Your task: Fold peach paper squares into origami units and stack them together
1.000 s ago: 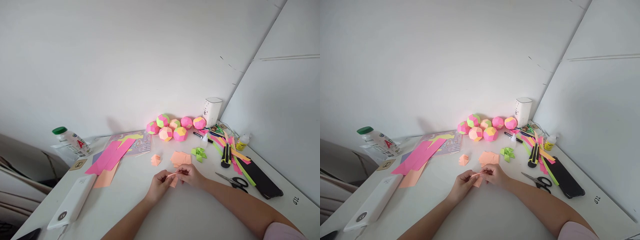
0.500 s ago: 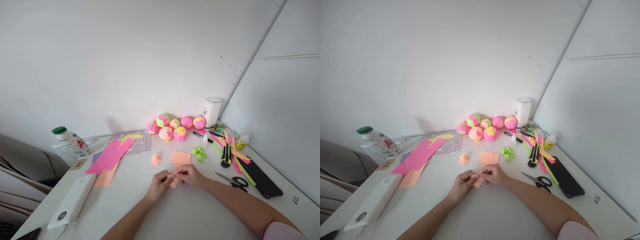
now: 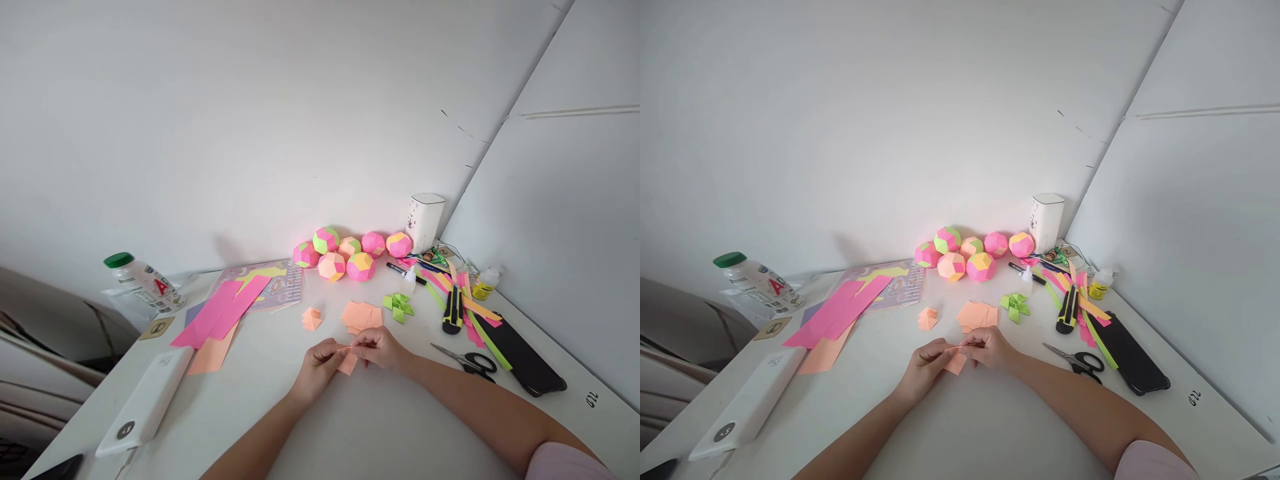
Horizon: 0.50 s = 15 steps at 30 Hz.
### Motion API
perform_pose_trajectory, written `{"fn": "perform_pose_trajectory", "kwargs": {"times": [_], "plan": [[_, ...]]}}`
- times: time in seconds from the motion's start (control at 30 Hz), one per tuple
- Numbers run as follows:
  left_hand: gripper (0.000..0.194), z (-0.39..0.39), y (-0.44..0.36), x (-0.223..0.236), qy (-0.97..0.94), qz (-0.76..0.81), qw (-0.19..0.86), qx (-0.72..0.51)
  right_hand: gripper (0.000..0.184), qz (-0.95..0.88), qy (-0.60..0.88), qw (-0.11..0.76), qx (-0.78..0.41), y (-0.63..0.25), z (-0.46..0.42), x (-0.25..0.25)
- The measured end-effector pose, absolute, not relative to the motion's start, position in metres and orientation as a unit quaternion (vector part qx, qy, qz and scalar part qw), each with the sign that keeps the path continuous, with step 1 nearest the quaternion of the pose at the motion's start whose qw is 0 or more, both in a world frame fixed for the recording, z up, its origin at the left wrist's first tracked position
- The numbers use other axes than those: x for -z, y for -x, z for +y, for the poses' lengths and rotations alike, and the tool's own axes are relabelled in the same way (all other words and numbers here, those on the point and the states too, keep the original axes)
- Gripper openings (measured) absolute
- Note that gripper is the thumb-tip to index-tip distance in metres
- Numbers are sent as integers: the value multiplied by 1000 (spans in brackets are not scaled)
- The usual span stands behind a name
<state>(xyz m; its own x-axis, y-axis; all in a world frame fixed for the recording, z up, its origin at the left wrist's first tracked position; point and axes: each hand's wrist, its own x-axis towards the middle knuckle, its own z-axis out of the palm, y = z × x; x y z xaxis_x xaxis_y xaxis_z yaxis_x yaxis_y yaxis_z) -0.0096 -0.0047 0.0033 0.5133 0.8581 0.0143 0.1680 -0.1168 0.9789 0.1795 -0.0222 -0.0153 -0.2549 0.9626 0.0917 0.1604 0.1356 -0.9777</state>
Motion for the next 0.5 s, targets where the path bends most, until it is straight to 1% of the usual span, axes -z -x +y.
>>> {"fn": "perform_pose_trajectory", "kwargs": {"times": [0.2,0.4,0.5], "plan": [[29,-5,11,-6,-678,378,543,-319,23,-617,445,420,-495,-180,-21,16],[23,-4,8,-3,-624,371,587,-357,23,-619,451,404,-500,-180,-22,14],[21,-4,7,-3,-618,382,589,-354,26,-623,455,393,-500,-181,-22,15]]}}
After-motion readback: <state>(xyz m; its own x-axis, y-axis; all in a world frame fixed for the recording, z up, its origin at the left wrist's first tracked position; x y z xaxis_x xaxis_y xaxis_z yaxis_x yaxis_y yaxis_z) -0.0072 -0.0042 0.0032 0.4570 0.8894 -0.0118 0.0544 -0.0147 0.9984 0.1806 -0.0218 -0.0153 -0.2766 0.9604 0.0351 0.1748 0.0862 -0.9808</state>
